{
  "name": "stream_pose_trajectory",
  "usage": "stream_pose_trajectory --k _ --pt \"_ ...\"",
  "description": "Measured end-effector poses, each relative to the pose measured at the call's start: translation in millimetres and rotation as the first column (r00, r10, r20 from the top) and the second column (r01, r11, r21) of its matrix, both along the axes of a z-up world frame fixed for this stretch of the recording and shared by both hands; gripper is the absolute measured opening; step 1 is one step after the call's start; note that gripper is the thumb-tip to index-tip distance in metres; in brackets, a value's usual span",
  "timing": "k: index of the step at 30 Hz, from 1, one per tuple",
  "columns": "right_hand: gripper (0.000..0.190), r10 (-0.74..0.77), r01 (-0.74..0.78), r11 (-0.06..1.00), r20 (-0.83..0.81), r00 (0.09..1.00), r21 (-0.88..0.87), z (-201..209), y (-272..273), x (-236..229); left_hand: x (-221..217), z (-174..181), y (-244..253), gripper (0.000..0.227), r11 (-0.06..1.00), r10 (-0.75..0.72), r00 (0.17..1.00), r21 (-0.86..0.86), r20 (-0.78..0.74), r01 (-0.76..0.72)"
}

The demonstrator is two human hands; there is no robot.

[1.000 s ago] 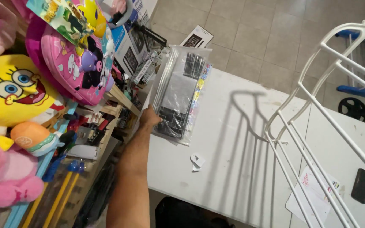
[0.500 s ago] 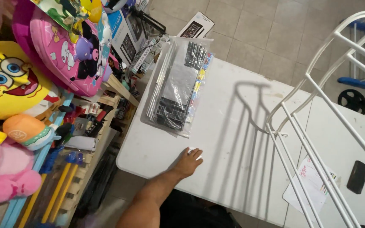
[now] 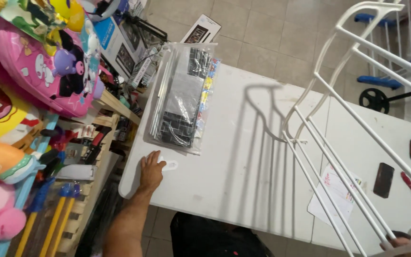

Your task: Assembling a white plastic storage rack by connecting tubes to side frames on a table.

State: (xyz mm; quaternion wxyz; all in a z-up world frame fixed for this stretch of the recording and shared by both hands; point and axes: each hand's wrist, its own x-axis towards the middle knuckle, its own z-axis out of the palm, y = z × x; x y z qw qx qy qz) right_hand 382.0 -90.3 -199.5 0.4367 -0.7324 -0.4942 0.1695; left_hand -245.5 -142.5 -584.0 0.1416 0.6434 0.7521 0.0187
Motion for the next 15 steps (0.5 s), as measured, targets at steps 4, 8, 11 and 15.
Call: stream_pose_trajectory --k 4,8,11,15 --pt "0.057 -0.085 0.084 0.996 0.031 0.996 0.040 -40 2 42 16 34 8 0.035 0.987 0.094 0.992 0.120 0.082 -0.104" --pt "0.029 -0.050 0.087 0.988 -0.276 0.960 0.124 -79 18 97 62 61 8 0.046 0.927 0.101 0.978 0.339 0.184 -0.160" --pt "0.023 0.020 0.054 0.982 -0.383 0.924 0.181 -67 34 79 117 70 14 0.051 0.916 0.041 0.955 0.371 0.292 -0.153" --pt "0.023 0.077 -0.016 0.981 -0.316 0.946 0.191 -13 57 33 201 127 45 0.046 0.882 -0.131 0.921 0.467 0.366 -0.060"
